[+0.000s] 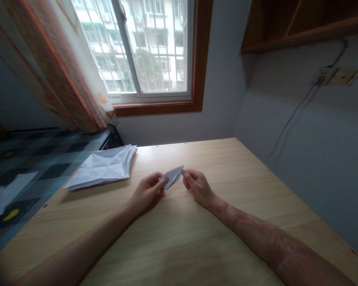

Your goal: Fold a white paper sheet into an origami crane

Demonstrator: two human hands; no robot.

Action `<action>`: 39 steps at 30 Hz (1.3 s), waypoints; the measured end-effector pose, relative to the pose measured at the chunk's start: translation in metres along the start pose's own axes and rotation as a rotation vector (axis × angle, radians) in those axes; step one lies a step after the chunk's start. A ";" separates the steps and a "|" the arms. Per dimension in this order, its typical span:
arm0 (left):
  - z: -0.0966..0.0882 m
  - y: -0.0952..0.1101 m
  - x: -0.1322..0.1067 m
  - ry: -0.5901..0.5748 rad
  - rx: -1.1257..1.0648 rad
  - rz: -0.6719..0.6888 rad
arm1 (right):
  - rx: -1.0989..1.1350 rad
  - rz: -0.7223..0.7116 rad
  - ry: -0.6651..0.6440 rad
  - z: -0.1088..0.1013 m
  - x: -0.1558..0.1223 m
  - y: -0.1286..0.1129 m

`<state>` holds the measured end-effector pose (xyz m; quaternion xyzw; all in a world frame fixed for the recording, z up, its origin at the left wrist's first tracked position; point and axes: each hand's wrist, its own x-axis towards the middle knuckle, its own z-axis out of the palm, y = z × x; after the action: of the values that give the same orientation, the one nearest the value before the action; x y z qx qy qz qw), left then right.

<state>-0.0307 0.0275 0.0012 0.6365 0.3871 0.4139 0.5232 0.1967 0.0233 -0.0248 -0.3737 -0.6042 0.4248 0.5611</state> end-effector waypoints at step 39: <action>0.004 0.008 -0.003 0.046 0.128 0.160 | -0.051 -0.058 -0.093 0.002 -0.002 -0.007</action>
<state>-0.0279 0.0221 0.0079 0.6879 0.3725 0.4433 0.4377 0.1947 0.0193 -0.0191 -0.3498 -0.6508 0.4099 0.5349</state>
